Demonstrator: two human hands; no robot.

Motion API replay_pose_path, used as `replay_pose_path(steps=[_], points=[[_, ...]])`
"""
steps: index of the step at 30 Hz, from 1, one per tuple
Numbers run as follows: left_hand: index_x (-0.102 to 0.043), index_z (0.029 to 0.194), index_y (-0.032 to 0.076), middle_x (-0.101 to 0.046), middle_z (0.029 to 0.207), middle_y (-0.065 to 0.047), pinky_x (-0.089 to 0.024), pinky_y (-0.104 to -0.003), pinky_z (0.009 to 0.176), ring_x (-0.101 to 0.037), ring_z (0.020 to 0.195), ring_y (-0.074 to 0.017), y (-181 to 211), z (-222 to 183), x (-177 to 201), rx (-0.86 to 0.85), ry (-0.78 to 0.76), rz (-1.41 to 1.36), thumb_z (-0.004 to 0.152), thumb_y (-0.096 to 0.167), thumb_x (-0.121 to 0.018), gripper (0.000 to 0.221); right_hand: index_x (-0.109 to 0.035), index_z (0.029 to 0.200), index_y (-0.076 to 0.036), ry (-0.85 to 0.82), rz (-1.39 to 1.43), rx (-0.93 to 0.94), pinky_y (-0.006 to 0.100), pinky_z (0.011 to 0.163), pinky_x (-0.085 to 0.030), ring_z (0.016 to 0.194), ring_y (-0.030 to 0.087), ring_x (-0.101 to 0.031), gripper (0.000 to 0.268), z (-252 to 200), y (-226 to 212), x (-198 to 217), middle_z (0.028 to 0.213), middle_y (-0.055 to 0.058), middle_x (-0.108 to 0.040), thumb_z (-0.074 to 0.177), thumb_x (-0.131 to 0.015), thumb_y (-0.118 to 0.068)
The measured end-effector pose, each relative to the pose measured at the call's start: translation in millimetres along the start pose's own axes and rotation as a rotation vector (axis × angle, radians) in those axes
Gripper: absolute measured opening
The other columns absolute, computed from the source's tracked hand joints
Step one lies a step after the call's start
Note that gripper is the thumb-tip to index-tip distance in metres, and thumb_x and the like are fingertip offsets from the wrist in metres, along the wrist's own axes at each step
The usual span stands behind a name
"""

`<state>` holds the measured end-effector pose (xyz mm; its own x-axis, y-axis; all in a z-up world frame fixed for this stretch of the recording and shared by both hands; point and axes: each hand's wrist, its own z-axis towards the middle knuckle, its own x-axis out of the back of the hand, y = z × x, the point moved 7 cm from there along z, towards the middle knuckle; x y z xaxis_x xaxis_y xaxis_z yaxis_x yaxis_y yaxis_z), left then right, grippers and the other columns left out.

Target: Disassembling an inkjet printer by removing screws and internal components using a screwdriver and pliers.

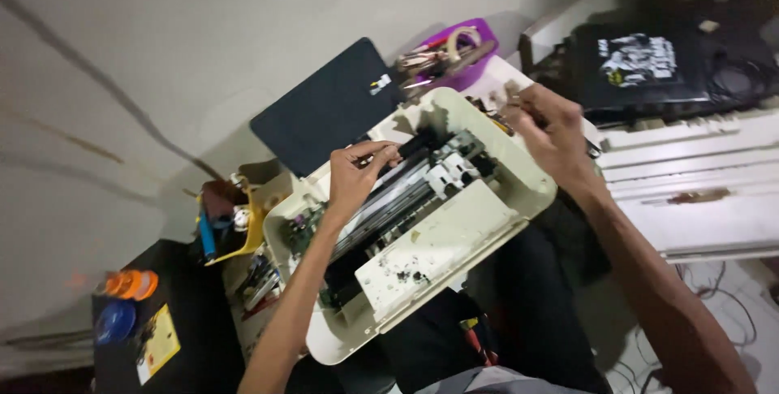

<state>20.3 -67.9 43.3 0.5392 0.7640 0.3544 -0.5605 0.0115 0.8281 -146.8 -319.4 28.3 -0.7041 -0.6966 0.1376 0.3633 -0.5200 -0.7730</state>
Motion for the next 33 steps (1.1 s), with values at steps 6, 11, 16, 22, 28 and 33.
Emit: replay_pose_path(steps=[6, 11, 16, 22, 28, 33], points=[[-0.082, 0.100, 0.008, -0.076, 0.073, -0.010, -0.057, -0.029, 0.062, -0.070, 0.066, -0.0172, 20, 48, -74, -0.155, -0.133, 0.090, 0.098, 0.013, -0.074, 0.010, -0.069, 0.100, -0.005, 0.229, 0.024, -0.251, 0.029, 0.059, -0.040, 0.066, 0.012, -0.049, 0.010, -86, 70, 86, 0.071, 0.009, -0.056, 0.104, -0.062, -0.010], [-0.078, 0.096, 0.013, -0.073, 0.077, -0.012, -0.057, -0.039, 0.064, -0.072, 0.071, -0.0309, 58, 109, -179, -0.480, -0.259, 0.224, 0.093, 0.015, -0.077, 0.004, -0.068, 0.096, -0.010, 0.399, 0.066, -0.496, 0.026, 0.059, -0.042, 0.066, 0.010, -0.053, 0.013, -183, 109, 99, 0.077, 0.005, -0.061, 0.106, -0.065, -0.018], [-0.082, 0.093, 0.008, -0.079, 0.086, -0.015, -0.061, -0.049, 0.075, -0.077, 0.082, -0.0380, -50, 156, -301, -0.165, -0.778, 0.602, 0.081, 0.011, -0.081, 0.012, -0.076, 0.096, -0.005, 0.269, -0.020, -0.602, 0.038, 0.074, -0.051, 0.082, 0.019, -0.064, 0.011, -273, 151, 92, 0.082, 0.019, -0.071, 0.096, -0.074, -0.015], [-0.079, 0.096, 0.001, -0.079, 0.095, -0.016, -0.062, -0.032, 0.061, -0.074, 0.070, -0.0255, -109, 163, -336, 0.043, -0.951, 0.825, 0.077, 0.000, -0.080, 0.019, -0.074, 0.094, 0.000, 0.243, 0.036, -0.779, 0.024, 0.057, -0.035, 0.063, 0.010, -0.041, 0.008, -307, 117, 94, 0.070, 0.000, -0.056, 0.091, -0.070, -0.006], [-0.079, 0.097, 0.003, -0.079, 0.104, -0.014, -0.063, -0.029, 0.062, -0.074, 0.073, -0.0238, -137, 172, -346, 0.063, -0.971, 0.808, 0.081, 0.004, -0.079, 0.016, -0.076, 0.098, 0.000, 0.235, 0.020, -0.815, 0.023, 0.057, -0.036, 0.062, 0.010, -0.044, 0.010, -304, 129, 103, 0.071, 0.001, -0.060, 0.092, -0.070, -0.006], [-0.077, 0.109, 0.011, -0.056, 0.142, -0.017, -0.065, -0.038, 0.086, -0.069, 0.106, -0.0352, -145, 176, -351, -0.014, -0.967, 0.754, 0.078, 0.006, -0.080, 0.032, -0.077, 0.098, 0.001, 0.224, 0.038, -0.906, 0.026, 0.058, -0.037, 0.063, 0.012, -0.044, 0.012, -282, 115, 113, 0.072, 0.004, -0.062, 0.094, -0.070, -0.007]])
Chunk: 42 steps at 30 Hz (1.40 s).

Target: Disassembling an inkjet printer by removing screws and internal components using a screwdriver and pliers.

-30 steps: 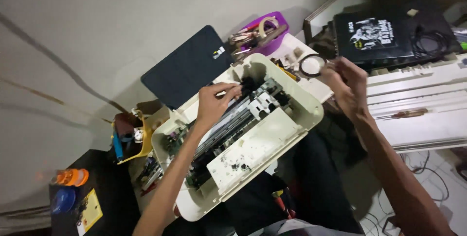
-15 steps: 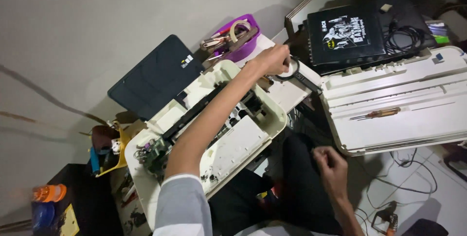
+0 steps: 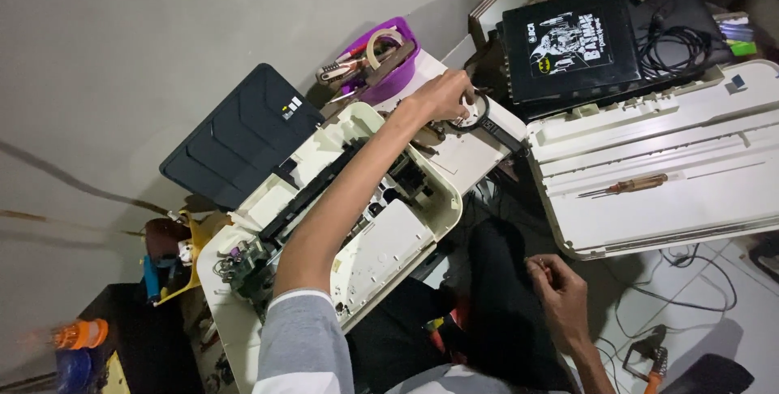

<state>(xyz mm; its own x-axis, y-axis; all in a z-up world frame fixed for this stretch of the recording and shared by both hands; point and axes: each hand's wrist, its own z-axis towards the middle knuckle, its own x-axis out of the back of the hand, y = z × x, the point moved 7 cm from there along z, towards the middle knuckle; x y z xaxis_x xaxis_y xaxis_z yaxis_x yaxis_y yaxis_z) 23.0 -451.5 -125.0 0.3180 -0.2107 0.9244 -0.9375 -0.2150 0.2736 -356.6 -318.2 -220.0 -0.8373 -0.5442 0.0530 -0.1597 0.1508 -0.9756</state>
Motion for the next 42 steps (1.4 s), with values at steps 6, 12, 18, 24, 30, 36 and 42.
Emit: replay_pose_path(steps=[6, 12, 18, 24, 30, 36, 42], points=[[-0.075, 0.106, -0.003, -0.072, 0.113, -0.020, -0.062, -0.027, 0.054, -0.072, 0.066, -0.0252, 4, -18, 16, 0.014, 0.117, -0.049, 0.088, 0.004, -0.071, 0.019, -0.076, 0.097, 0.002, -0.002, -0.006, 0.015, 0.026, 0.055, -0.034, 0.061, 0.011, -0.041, 0.013, -3, -13, -1, 0.070, 0.003, -0.056, 0.095, -0.068, -0.008], [-0.077, 0.092, -0.009, -0.078, 0.090, -0.021, -0.060, -0.022, 0.041, -0.066, 0.047, -0.0192, -1, -41, 33, -0.068, 0.295, -0.064, 0.085, 0.000, -0.077, 0.011, -0.076, 0.097, 0.002, 0.007, 0.027, 0.083, 0.025, 0.052, -0.032, 0.058, 0.010, -0.039, 0.015, 1, -37, -9, 0.068, 0.001, -0.053, 0.095, -0.069, -0.012], [-0.076, 0.103, 0.002, -0.073, 0.094, -0.022, -0.061, -0.051, 0.075, -0.073, 0.089, -0.0436, 20, -98, 54, -0.243, 0.405, -0.225, 0.090, 0.003, -0.071, 0.013, -0.080, 0.099, -0.009, 0.069, -0.084, 0.304, 0.034, 0.061, -0.048, 0.062, 0.014, -0.052, 0.009, 14, -91, -30, 0.062, 0.008, -0.062, 0.091, -0.079, -0.006], [-0.079, 0.104, 0.006, -0.078, 0.090, -0.016, -0.063, -0.033, 0.071, -0.076, 0.084, -0.0235, 57, -187, 65, -0.380, 0.471, -0.645, 0.091, 0.014, -0.081, 0.015, -0.078, 0.099, -0.004, -0.030, -0.040, 0.565, 0.029, 0.053, -0.041, 0.056, 0.009, -0.040, 0.006, 16, -200, -64, 0.052, 0.005, -0.042, 0.092, -0.077, -0.004], [-0.077, 0.115, 0.008, -0.077, 0.105, -0.010, -0.064, -0.028, 0.077, -0.074, 0.097, -0.0163, 77, -282, 64, -0.378, 0.443, -1.027, 0.092, 0.012, -0.082, 0.024, -0.077, 0.092, -0.003, -0.228, 0.056, 0.616, 0.023, 0.052, -0.039, 0.059, 0.004, -0.039, 0.004, 7, -234, -115, 0.052, -0.002, -0.041, 0.094, -0.074, -0.005], [-0.076, 0.119, 0.010, -0.074, 0.110, -0.008, -0.067, -0.034, 0.083, -0.073, 0.105, -0.0222, 56, -333, 58, -0.383, 0.543, -1.054, 0.099, 0.011, -0.074, 0.020, -0.075, 0.093, 0.001, -0.361, 0.083, 0.637, 0.022, 0.050, -0.038, 0.056, 0.003, -0.041, 0.004, -15, -253, -153, 0.049, 0.003, -0.046, 0.094, -0.073, -0.002], [-0.074, 0.112, 0.005, -0.075, 0.105, -0.010, -0.068, -0.032, 0.081, -0.075, 0.097, -0.0190, 11, -351, 34, -0.263, 0.689, -1.186, 0.099, 0.010, -0.073, 0.014, -0.072, 0.107, 0.005, -0.510, 0.076, 0.593, 0.028, 0.052, -0.042, 0.054, 0.011, -0.046, 0.017, -42, -270, -188, 0.055, 0.010, -0.053, 0.097, -0.067, -0.009]])
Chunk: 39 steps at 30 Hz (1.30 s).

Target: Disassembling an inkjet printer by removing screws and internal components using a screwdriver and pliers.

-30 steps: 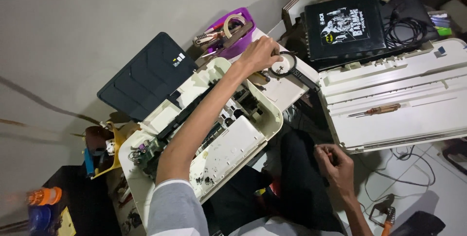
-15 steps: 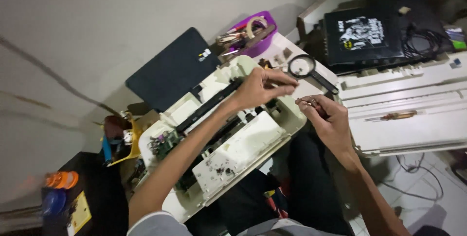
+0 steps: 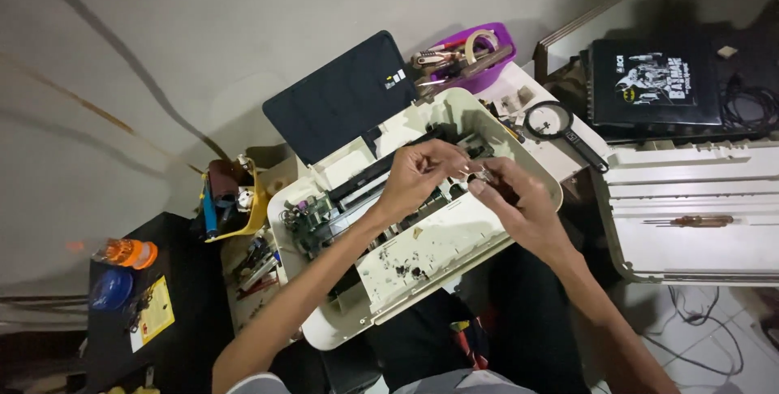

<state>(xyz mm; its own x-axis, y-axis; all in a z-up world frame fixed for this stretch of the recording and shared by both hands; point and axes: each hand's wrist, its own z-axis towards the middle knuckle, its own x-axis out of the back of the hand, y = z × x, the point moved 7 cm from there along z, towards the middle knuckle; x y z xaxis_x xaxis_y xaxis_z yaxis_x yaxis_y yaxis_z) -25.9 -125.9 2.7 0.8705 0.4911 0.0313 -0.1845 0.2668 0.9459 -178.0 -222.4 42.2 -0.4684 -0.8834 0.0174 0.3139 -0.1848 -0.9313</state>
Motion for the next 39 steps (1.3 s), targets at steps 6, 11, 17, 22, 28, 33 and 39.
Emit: replay_pose_path(steps=[6, 11, 17, 22, 28, 33, 39], points=[[-0.071, 0.116, 0.005, -0.076, 0.104, -0.012, -0.065, -0.035, 0.076, -0.075, 0.097, -0.0207, 7, -15, 22, 0.030, 0.088, 0.030, 0.106, 0.017, -0.065, 0.017, -0.060, 0.122, 0.004, -0.053, -0.104, 0.037, 0.033, 0.051, -0.039, 0.056, 0.014, -0.043, 0.029, 9, 13, -19, 0.064, 0.008, -0.050, 0.111, -0.043, -0.016], [-0.069, 0.125, 0.008, -0.076, 0.108, -0.010, -0.067, -0.035, 0.085, -0.075, 0.099, -0.0192, 7, -21, 21, 0.012, 0.071, 0.061, 0.105, 0.019, -0.067, 0.023, -0.059, 0.121, 0.001, -0.030, -0.355, 0.180, 0.041, 0.052, -0.046, 0.056, 0.031, -0.063, 0.018, 11, 12, -33, 0.067, 0.020, -0.064, 0.108, -0.054, -0.011], [-0.073, 0.119, 0.005, -0.076, 0.104, -0.016, -0.064, -0.046, 0.080, -0.075, 0.100, -0.0319, 4, -21, 22, -0.011, 0.093, 0.111, 0.101, 0.017, -0.072, 0.021, -0.058, 0.121, 0.001, -0.019, -0.391, 0.147, 0.043, 0.052, -0.051, 0.061, 0.035, -0.069, 0.019, 8, 15, -39, 0.071, 0.023, -0.062, 0.105, -0.064, -0.009], [-0.071, 0.118, 0.002, -0.074, 0.104, -0.021, -0.062, -0.055, 0.082, -0.074, 0.101, -0.0400, 16, -26, 18, 0.011, 0.075, 0.222, 0.105, 0.015, -0.064, 0.019, -0.059, 0.122, -0.007, -0.047, -0.508, 0.068, 0.046, 0.053, -0.052, 0.060, 0.035, -0.069, 0.016, 6, 26, -40, 0.071, 0.021, -0.065, 0.108, -0.061, -0.014], [-0.076, 0.112, 0.009, -0.078, 0.091, -0.012, -0.062, -0.034, 0.074, -0.076, 0.084, -0.0164, 5, -14, 53, -0.060, 0.205, 0.088, 0.104, 0.017, -0.069, 0.013, -0.071, 0.116, -0.020, 0.031, -0.506, -0.052, 0.047, 0.063, -0.053, 0.061, 0.031, -0.066, 0.016, 5, 35, -31, 0.073, 0.014, -0.069, 0.105, -0.058, -0.020], [-0.076, 0.113, 0.009, -0.078, 0.093, -0.012, -0.060, -0.036, 0.075, -0.074, 0.088, -0.0169, 1, -15, 40, -0.055, 0.113, 0.059, 0.104, 0.018, -0.070, 0.014, -0.075, 0.112, -0.012, 0.151, -0.512, 0.129, 0.035, 0.055, -0.051, 0.056, 0.022, -0.060, 0.015, 9, 14, -25, 0.068, 0.009, -0.058, 0.099, -0.080, -0.017], [-0.076, 0.111, 0.006, -0.078, 0.092, -0.015, -0.060, -0.039, 0.077, -0.077, 0.085, -0.0247, 6, -17, 37, -0.055, 0.101, 0.130, 0.102, 0.018, -0.071, 0.015, -0.083, 0.105, -0.016, 0.210, -0.525, 0.216, 0.028, 0.054, -0.052, 0.057, 0.018, -0.060, 0.019, 13, 10, -31, 0.061, 0.006, -0.056, 0.089, -0.093, -0.014]])
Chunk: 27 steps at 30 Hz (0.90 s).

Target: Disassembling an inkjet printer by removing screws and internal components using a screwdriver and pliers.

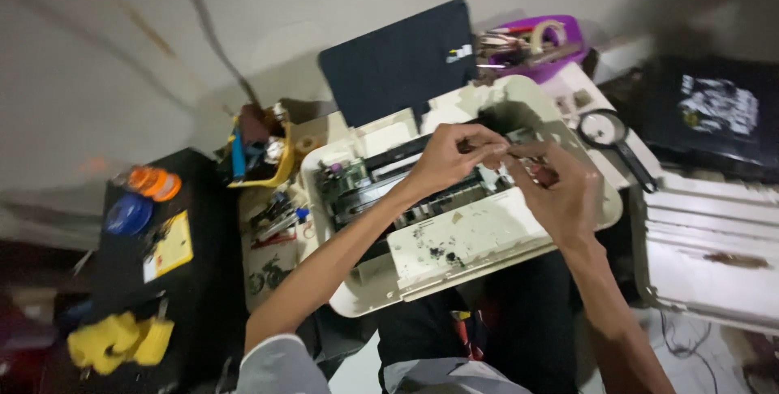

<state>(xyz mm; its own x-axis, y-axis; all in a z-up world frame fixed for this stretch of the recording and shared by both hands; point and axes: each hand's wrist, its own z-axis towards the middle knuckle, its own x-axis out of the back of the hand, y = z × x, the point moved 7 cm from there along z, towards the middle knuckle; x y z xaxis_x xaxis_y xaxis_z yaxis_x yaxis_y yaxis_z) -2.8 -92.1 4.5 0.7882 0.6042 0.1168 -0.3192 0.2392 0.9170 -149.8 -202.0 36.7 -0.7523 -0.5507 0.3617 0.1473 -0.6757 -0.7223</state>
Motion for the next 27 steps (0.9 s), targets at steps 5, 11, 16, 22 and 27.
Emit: replay_pose_path(steps=[5, 11, 16, 22, 27], points=[[-0.077, 0.096, 0.005, -0.076, 0.075, -0.005, -0.051, -0.025, 0.058, -0.069, 0.063, -0.0108, 31, -10, 31, -0.032, 0.055, 0.164, 0.091, 0.019, -0.074, 0.015, -0.076, 0.111, 0.001, -0.169, -0.020, 0.063, 0.030, 0.053, -0.032, 0.057, 0.015, -0.035, 0.015, -6, 5, -21, 0.079, 0.006, -0.060, 0.099, -0.068, 0.005], [-0.073, 0.120, 0.003, -0.080, 0.089, -0.009, -0.049, -0.023, 0.054, -0.077, 0.073, -0.0145, 46, -54, 133, -0.163, 0.394, -0.032, 0.098, 0.015, -0.069, 0.025, -0.074, 0.126, 0.015, -0.193, -0.037, 0.559, 0.050, 0.107, -0.052, 0.122, 0.044, -0.067, 0.026, -22, 2, -30, 0.131, 0.030, -0.072, 0.103, -0.080, 0.026], [-0.076, 0.117, 0.005, -0.078, 0.115, -0.007, -0.057, -0.024, 0.067, -0.068, 0.081, -0.0145, 81, -144, 242, -0.120, 0.775, 0.117, 0.098, -0.009, -0.059, 0.029, -0.072, 0.137, 0.017, -0.259, -0.024, 0.153, 0.035, 0.074, -0.048, 0.089, 0.028, -0.063, 0.014, -26, 6, -25, 0.110, 0.025, -0.071, 0.125, -0.071, 0.010], [-0.060, 0.082, 0.010, -0.044, 0.069, 0.000, -0.041, -0.026, 0.056, -0.040, 0.059, -0.0103, 115, -271, 355, -0.043, 1.106, -0.247, 0.099, 0.020, -0.046, 0.023, -0.071, 0.136, 0.018, -0.269, -0.039, 0.174, 0.040, 0.083, -0.051, 0.095, 0.031, -0.060, 0.017, -28, 33, -33, 0.124, 0.028, -0.066, 0.126, -0.077, 0.006], [-0.066, 0.084, -0.002, -0.063, 0.070, -0.011, -0.048, -0.035, 0.056, -0.057, 0.061, -0.0261, 156, -332, 366, 0.024, 1.476, 0.925, 0.085, 0.033, -0.066, 0.035, -0.071, 0.133, 0.018, -0.376, -0.046, 0.017, 0.038, 0.063, -0.043, 0.072, 0.028, -0.052, 0.018, -23, 24, -36, 0.094, 0.025, -0.063, 0.120, -0.069, 0.005]])
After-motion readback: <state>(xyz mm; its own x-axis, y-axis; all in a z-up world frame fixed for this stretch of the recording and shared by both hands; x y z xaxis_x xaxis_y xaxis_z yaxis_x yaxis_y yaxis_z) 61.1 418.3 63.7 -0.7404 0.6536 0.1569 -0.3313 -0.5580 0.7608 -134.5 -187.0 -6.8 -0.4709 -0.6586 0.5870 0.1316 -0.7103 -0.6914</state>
